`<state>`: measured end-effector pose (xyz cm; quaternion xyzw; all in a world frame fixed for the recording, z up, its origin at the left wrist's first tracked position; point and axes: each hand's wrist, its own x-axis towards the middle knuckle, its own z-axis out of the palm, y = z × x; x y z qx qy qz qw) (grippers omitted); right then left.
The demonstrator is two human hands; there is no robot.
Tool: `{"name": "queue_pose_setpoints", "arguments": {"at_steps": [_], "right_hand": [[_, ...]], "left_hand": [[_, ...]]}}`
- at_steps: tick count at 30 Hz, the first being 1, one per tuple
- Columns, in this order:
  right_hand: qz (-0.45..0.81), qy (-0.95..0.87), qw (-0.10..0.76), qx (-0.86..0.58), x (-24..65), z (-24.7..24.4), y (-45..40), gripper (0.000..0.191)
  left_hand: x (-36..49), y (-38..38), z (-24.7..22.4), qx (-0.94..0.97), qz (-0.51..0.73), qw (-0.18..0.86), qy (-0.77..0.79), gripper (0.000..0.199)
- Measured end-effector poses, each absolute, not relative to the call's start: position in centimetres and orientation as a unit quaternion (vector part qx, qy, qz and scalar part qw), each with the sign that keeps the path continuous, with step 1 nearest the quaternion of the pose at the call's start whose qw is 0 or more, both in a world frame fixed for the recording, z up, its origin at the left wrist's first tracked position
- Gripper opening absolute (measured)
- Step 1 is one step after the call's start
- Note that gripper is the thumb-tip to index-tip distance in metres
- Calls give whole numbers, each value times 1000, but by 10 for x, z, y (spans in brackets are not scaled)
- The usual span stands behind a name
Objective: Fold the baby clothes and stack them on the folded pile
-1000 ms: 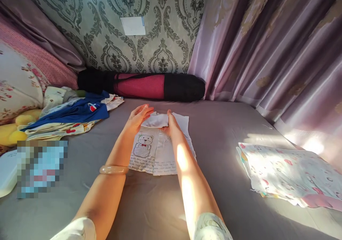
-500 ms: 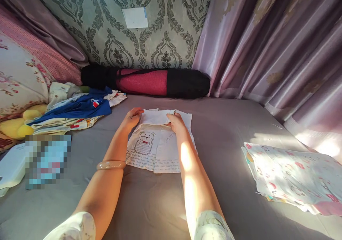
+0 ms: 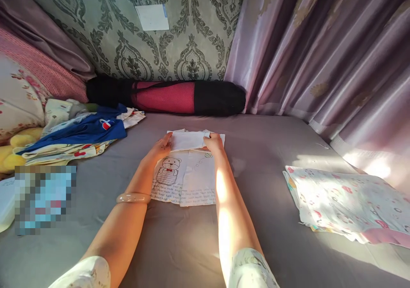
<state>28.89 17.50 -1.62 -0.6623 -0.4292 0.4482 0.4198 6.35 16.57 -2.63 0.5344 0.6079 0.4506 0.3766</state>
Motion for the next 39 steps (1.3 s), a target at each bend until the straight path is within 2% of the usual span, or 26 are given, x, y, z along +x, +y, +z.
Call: {"name": "queue_pose_setpoints", "arguments": {"at_steps": [4,9,12,19,26,32,39], "right_hand": [[405,-443,395,-695,301,-19,176,9],[355,-462,370,-724,312,-14,170,6],[331,-487,330,-738,314,-8,167,8],[176,-562,212,-780,295,14,156,28],[52,-725,178,-663,253,5,146,45],[63,-797,118,-590,240,-11,141,58],[67,-777,128,-613,239,-19,140,54]], "left_hand": [[63,164,-26,541,439,359,621,31],[64,162,-24,552,428,323,639,22],[63,162,-24,582,400,292,645,25],[83,159,-15,687,365,205,594,38],[120,150,-8,759,247,174,577,45],[118,152,-17,786,148,122,588,55],[114,160,-31,774,165,111,602,52]]}}
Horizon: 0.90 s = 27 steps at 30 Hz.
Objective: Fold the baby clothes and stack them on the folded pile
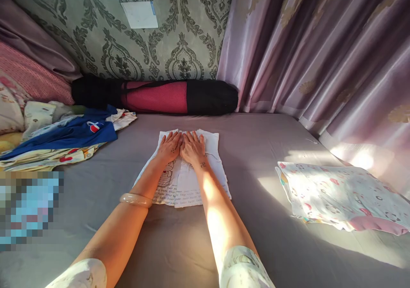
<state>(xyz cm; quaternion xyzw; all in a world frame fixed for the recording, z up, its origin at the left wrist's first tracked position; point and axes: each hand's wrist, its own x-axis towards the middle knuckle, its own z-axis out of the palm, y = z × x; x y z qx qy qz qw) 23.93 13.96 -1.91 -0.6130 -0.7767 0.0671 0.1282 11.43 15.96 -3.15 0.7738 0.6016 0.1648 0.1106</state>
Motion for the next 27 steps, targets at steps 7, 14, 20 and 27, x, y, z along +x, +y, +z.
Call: {"name": "queue_pose_setpoints", "arguments": {"at_steps": [7,14,20,27], "right_hand": [[61,-772,118,-622,240,-23,139,53],[63,-769,121,-625,241,-21,141,53],[51,-731,135,-667,246,-20,143,53],[63,-721,124,-679,248,-26,141,52]], "left_hand": [[112,162,-34,769,103,109,622,56],[113,160,-28,771,88,64,627,58],[109,156,-25,760,107,9,641,61],[106,159,-32,737,53,63,671,67]]}}
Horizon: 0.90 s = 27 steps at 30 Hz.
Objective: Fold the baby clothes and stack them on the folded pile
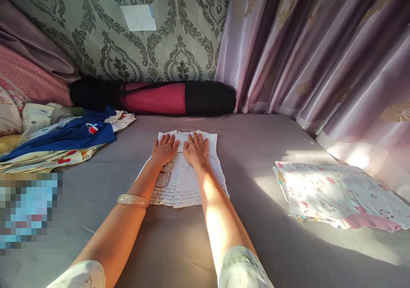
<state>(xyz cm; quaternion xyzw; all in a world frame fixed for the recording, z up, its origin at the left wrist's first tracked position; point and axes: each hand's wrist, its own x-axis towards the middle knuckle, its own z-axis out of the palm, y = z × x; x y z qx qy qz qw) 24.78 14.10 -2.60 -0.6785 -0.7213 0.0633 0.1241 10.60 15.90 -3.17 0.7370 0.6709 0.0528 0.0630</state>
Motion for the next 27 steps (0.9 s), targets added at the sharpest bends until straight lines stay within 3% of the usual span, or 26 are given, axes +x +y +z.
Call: {"name": "queue_pose_setpoints", "arguments": {"at_steps": [8,14,17,21,27], "right_hand": [[72,-713,115,-687,247,-25,140,52],[156,-719,50,-676,255,-7,147,57],[186,-739,26,-647,269,3,153,56],[119,-783,51,-608,294,1,157,55],[103,-802,77,-583,311,-19,157,56]], "left_hand": [[108,156,-31,736,46,70,672,69],[104,159,-14,738,-1,114,665,67],[97,167,-10,773,-7,78,629,61],[85,178,-21,824,43,15,565,60],[77,188,-38,837,43,64,542,66]]}}
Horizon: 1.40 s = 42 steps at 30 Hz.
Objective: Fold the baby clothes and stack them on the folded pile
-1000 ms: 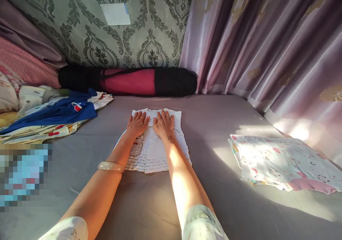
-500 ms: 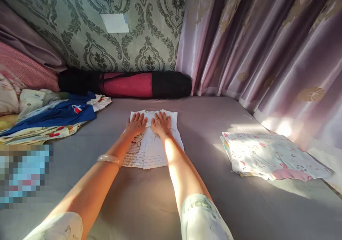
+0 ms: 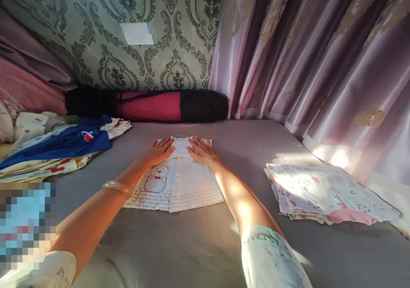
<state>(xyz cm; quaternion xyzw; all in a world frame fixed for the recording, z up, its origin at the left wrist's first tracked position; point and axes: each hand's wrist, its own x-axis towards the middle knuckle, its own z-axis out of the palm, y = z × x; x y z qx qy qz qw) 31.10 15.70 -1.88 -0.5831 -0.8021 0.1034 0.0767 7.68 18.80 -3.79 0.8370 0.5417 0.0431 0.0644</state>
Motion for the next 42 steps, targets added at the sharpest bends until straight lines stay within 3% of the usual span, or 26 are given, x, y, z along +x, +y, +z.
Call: {"name": "queue_pose_setpoints", "arguments": {"at_steps": [15,26,31,37,42], "right_hand": [[137,-809,59,-569,344,-18,158,63],[121,-801,55,-584,341,-20,157,61],[108,-795,95,-590,335,-13,135,58],[124,-808,61,-573,333,-8,80,61],[146,-811,80,-561,350,-4,33,60]], "left_hand": [[33,185,-30,848,26,117,517,73],[36,184,-35,838,44,61,541,66],[37,153,-16,821,71,11,567,61],[23,96,-3,803,57,42,592,61],[6,60,-2,747,65,109,652,62]]}}
